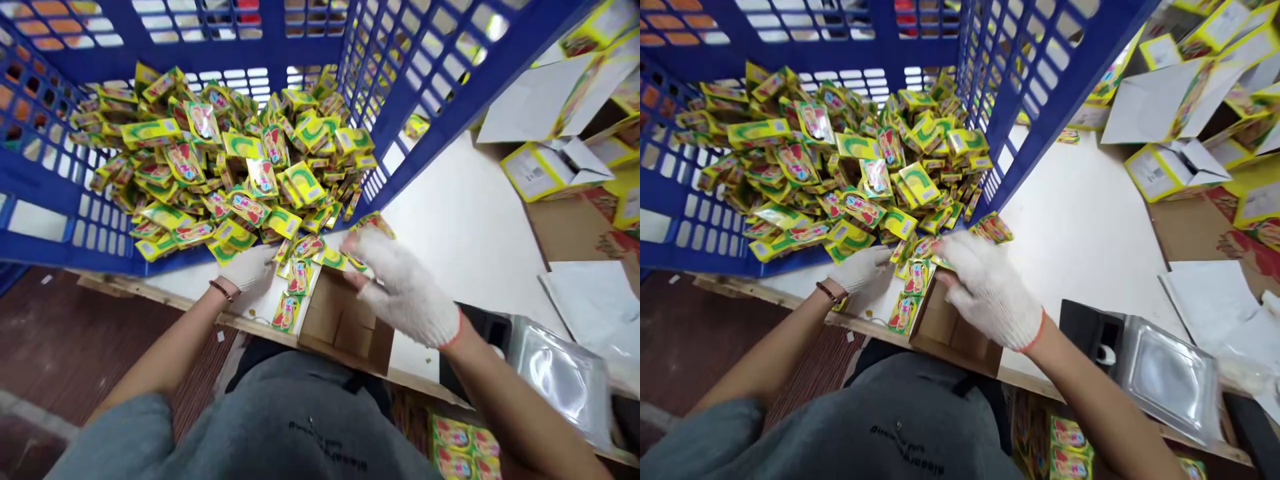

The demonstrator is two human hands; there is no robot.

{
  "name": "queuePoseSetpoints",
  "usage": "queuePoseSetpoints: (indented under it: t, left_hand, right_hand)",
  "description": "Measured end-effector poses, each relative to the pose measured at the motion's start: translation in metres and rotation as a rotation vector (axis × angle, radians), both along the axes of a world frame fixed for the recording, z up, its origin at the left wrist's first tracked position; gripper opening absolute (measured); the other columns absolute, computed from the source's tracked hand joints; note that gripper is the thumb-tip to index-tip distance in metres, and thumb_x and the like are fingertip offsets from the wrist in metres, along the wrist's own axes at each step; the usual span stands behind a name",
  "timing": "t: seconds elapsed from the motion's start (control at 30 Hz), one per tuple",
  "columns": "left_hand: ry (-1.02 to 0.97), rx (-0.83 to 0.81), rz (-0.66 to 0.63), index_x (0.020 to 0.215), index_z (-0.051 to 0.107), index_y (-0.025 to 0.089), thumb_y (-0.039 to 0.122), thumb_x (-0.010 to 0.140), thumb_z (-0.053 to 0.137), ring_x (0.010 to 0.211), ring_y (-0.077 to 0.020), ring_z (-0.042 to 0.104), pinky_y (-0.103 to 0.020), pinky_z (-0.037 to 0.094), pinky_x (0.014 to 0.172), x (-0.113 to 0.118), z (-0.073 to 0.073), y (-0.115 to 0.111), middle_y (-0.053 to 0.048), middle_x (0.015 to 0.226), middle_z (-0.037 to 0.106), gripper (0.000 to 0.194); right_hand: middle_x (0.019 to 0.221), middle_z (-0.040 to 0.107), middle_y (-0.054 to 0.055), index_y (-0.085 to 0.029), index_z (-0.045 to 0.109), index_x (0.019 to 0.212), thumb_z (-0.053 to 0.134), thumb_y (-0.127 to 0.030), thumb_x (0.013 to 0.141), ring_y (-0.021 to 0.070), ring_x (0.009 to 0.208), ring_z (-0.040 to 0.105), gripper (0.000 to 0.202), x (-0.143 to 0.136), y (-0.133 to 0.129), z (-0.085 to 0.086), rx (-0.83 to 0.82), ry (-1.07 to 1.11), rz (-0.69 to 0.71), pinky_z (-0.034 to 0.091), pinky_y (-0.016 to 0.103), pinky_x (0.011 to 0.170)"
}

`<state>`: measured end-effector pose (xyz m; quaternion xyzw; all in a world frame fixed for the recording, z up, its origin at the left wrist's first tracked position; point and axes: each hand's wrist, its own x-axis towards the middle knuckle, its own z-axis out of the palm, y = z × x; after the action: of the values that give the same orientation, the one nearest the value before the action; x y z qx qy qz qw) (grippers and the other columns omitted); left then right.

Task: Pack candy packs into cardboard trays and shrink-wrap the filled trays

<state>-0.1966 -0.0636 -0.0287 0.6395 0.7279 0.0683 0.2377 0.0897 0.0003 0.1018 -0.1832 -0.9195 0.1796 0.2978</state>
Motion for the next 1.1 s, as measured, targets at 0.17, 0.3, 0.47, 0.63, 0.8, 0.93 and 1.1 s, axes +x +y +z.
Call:
queuePoseSetpoints:
  t: [0.17, 0.3, 0.47, 0.63, 0.8, 0.93, 1.1]
  left_hand:
    - [0.057, -0.207, 0.091, 0.091, 0.066, 0.016, 0.058, 0.089, 0.054, 0.08, -0.0266, 0.064, -0.033, 0.045, 0.069, 0.046, 0.01, -0.06, -0.009, 0.081, 0.067, 0.044]
    - [0.075, -0.28, 0.21, 0.131, 0.05, 0.02, 0.051, 0.076, 0.07, 0.096, -0.0282, 0.065, -0.032, 0.043, 0.072, 0.093, -0.006, -0.081, -0.014, 0.117, 0.063, 0.066]
    - [-0.261, -0.259, 0.292, 0.097, 0.058, 0.018, 0.037, 0.079, 0.063, 0.069, -0.0167, 0.054, -0.026, 0.035, 0.061, 0.083, -0.02, -0.085, 0.001, 0.074, 0.058, 0.026]
    - [-0.51, -0.077, 0.36, 0.07, 0.049, 0.019, 0.05, 0.078, 0.061, 0.06, -0.0123, 0.04, -0.025, 0.03, 0.057, 0.044, 0.011, -0.092, 0.005, 0.061, 0.045, 0.034]
    - [-1.035, -0.015, 0.369, 0.097, 0.059, 0.017, 0.053, 0.077, 0.067, 0.072, -0.0153, 0.055, -0.026, 0.045, 0.065, 0.078, 0.042, -0.092, -0.001, 0.083, 0.063, 0.042]
    - [-1.059, -0.063, 0.226, 0.101, 0.063, 0.016, 0.054, 0.082, 0.061, 0.072, -0.0173, 0.059, -0.029, 0.049, 0.067, 0.105, 0.032, -0.091, -0.003, 0.081, 0.065, 0.043]
    - [-0.447, 0.109, 0.365, 0.104, 0.062, 0.016, 0.051, 0.087, 0.052, 0.08, -0.0212, 0.061, -0.032, 0.047, 0.073, 0.089, 0.006, -0.074, -0.008, 0.09, 0.066, 0.04]
  right_hand:
    - [0.095, 0.069, 0.007, -0.019, 0.064, 0.098, 0.056, -0.022, 0.091, 0.0204, 0.086, 0.065, 0.012, 0.063, -0.096, -0.098, -0.523, -0.807, 0.073, 0.049, 0.031, 0.074]
    - [0.102, 0.07, 0.01, -0.02, 0.065, 0.103, 0.05, -0.025, 0.095, 0.0224, 0.09, 0.066, 0.018, 0.071, -0.125, -0.115, -0.623, -0.996, -0.06, 0.046, 0.032, 0.078]
    - [0.094, 0.069, 0.007, -0.021, 0.064, 0.096, 0.048, -0.026, 0.095, 0.0205, 0.087, 0.065, 0.017, 0.076, -0.117, -0.111, -0.672, -0.649, -0.186, 0.047, 0.031, 0.077]
    - [0.094, 0.071, 0.006, -0.022, 0.066, 0.096, 0.045, -0.03, 0.095, 0.0213, 0.092, 0.066, 0.022, 0.059, -0.105, -0.108, -0.684, -0.26, -0.361, 0.05, 0.033, 0.083]
    - [0.106, 0.071, 0.007, -0.019, 0.062, 0.115, 0.052, -0.037, 0.091, 0.0172, 0.075, 0.064, 0.032, 0.023, -0.093, -0.094, -0.84, -0.088, -0.376, 0.052, 0.031, 0.072]
    - [0.098, 0.069, 0.003, -0.02, 0.065, 0.101, 0.054, -0.032, 0.087, 0.0175, 0.083, 0.062, 0.021, 0.027, -0.076, -0.085, -0.856, -0.153, -0.247, 0.049, 0.03, 0.077]
    - [0.084, 0.067, 0.002, -0.021, 0.066, 0.091, 0.05, -0.021, 0.087, 0.0165, 0.077, 0.058, 0.016, 0.051, -0.055, -0.107, -0.742, -0.57, -0.245, 0.043, 0.027, 0.072]
